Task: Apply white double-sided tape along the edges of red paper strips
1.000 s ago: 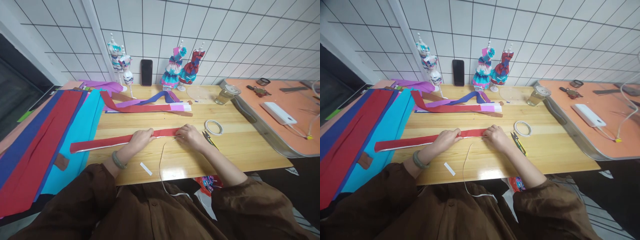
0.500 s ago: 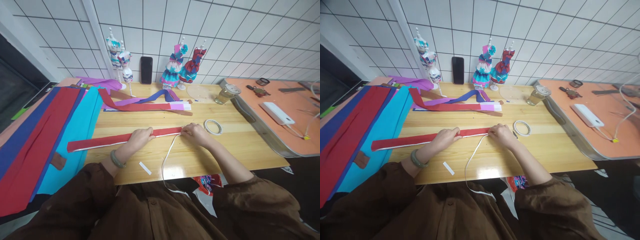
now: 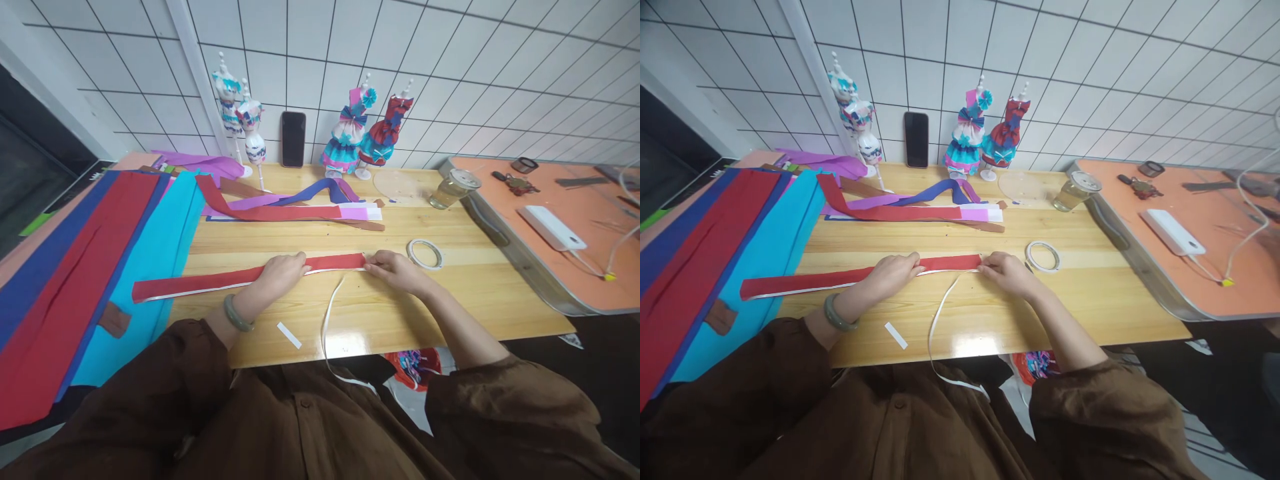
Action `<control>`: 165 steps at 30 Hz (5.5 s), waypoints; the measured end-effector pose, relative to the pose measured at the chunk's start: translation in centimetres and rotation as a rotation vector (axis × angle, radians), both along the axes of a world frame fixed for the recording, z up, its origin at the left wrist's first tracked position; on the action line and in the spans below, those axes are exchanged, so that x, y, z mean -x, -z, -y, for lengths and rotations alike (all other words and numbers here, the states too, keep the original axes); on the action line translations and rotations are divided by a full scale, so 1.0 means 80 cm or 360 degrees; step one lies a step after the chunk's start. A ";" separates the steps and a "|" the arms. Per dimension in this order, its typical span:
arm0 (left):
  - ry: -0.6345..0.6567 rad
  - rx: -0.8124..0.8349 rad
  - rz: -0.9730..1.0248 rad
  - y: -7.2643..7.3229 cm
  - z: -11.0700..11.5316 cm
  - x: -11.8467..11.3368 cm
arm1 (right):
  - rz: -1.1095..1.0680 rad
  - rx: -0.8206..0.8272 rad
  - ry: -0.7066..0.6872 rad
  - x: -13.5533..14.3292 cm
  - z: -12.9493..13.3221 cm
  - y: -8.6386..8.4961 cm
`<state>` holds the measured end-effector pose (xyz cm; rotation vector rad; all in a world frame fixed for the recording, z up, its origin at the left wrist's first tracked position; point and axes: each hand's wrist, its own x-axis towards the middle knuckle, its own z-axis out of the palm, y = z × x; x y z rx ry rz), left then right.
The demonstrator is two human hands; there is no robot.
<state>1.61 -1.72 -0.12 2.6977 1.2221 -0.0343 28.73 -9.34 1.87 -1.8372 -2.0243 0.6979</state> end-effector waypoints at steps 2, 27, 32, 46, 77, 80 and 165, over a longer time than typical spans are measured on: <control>0.0017 -0.0016 -0.0022 -0.002 0.000 -0.002 | -0.0045 0.0018 0.0021 0.005 0.005 -0.005; 0.0127 -0.0027 0.0035 0.004 -0.007 -0.001 | 0.0137 -0.0255 0.0178 -0.096 0.063 0.023; 0.0141 -0.0007 0.0054 0.000 -0.005 0.000 | 0.0255 -0.0309 0.0299 -0.111 0.077 0.022; 0.0639 0.0245 0.0681 -0.006 -0.031 -0.037 | 0.0452 -0.0451 -0.0173 0.071 0.014 0.002; 0.0799 0.0337 0.0817 0.049 -0.042 -0.042 | 0.0508 -0.0410 -0.0313 0.095 0.018 0.006; 0.0792 0.0342 0.0797 0.048 -0.041 -0.043 | 0.0450 -0.0411 -0.0338 0.095 0.019 0.006; 0.0709 0.0445 0.0808 0.036 -0.037 -0.038 | 0.0008 0.0292 0.0000 0.074 -0.041 0.003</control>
